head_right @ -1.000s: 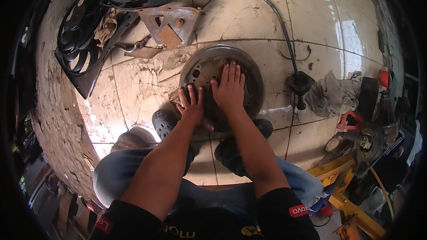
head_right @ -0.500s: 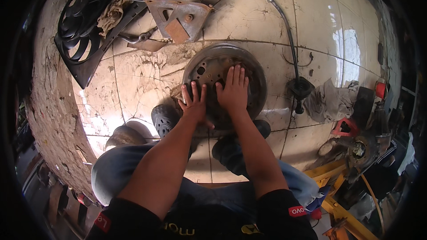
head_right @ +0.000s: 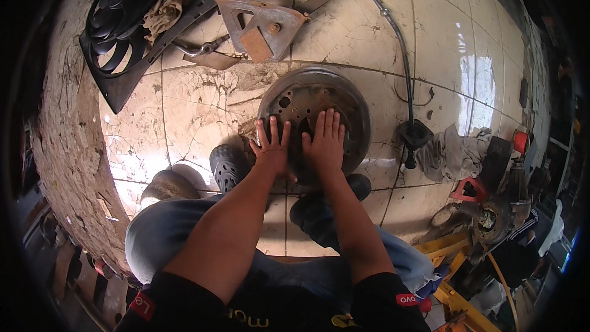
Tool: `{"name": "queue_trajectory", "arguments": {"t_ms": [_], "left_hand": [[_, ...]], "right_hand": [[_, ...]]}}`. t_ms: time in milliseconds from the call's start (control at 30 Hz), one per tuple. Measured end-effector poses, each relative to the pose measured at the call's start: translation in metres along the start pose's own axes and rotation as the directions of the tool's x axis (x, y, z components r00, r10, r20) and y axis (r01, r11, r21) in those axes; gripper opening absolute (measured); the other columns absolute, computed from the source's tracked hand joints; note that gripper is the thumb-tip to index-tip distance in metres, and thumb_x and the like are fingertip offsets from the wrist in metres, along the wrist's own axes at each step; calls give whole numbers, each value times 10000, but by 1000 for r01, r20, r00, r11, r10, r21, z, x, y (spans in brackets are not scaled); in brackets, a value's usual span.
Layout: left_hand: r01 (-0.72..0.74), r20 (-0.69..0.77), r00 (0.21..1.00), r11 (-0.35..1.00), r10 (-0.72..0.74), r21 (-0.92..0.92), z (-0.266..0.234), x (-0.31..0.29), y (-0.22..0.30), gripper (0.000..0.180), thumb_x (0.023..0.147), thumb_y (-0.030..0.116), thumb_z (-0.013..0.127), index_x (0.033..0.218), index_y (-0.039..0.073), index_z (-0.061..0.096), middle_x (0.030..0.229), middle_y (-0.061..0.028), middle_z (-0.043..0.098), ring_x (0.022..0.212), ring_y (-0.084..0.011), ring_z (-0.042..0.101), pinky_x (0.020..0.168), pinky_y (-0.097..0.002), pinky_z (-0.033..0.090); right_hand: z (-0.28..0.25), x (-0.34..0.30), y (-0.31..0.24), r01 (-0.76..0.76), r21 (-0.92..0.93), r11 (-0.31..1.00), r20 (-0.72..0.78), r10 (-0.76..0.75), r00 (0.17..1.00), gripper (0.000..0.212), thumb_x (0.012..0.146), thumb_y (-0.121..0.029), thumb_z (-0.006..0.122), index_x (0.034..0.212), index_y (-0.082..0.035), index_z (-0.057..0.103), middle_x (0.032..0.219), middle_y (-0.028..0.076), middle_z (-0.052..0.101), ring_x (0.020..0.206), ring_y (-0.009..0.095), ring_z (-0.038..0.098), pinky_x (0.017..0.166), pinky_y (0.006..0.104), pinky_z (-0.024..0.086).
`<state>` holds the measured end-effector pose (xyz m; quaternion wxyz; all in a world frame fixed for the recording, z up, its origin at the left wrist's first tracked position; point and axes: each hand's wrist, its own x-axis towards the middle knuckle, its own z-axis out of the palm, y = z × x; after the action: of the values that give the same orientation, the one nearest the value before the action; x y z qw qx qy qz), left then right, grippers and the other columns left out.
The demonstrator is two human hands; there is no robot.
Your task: The person sits on the floor and scrubs a metal brake drum with a wire brush. They rotate the drum to clean different sections of the inner and outer surfaces. The person continues scrubbing until the end of the clip.
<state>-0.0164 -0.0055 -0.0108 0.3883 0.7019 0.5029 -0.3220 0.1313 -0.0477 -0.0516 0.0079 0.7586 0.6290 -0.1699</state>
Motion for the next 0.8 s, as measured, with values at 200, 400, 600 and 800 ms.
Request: {"name": "queue_trajectory", "arguments": {"t_ms": [200,400,600,800], "left_hand": [[4,-38,999,1000,-5,-10,-3,-6,3,1477,487,462,930,1559,219,-58,1616,-141,-132,1450,-468,-141,1058,-738,203],[12,-29,999,1000,-13,-18,-5,-4,0,1481,485,471,929,1558,207,-58,1615,-149,-121,1449,-470,-142,1056,-739,204],[4,-19,1000,1000,-4,-11,-4,-6,4,1481,493,476,925,1557,212,-71,1613,-152,-136,1447,-468,-152,1061,-737,196],[20,-7,1000,1000,-20,-23,-5,-4,1,1480,493,473,926,1556,213,-71,1612,-157,-133,1447,-470,-152,1065,-737,186]], "right_hand": [[-4,30,8,9,-5,1000,-60,-9,998,722,938,-389,499,1467,52,283,1537,271,252,1442,427,219,1155,545,201],[3,0,-1,27,5,1000,-64,-26,998,690,927,-354,516,1443,63,326,1518,275,292,1432,427,246,1143,553,227],[-1,23,-1,-6,9,1000,-147,8,989,692,915,-342,532,1444,56,330,1519,271,294,1422,431,267,1137,563,234],[2,6,-8,-16,0,1000,-117,16,993,689,917,-344,526,1443,56,330,1518,272,295,1424,428,263,1139,560,232]]}}
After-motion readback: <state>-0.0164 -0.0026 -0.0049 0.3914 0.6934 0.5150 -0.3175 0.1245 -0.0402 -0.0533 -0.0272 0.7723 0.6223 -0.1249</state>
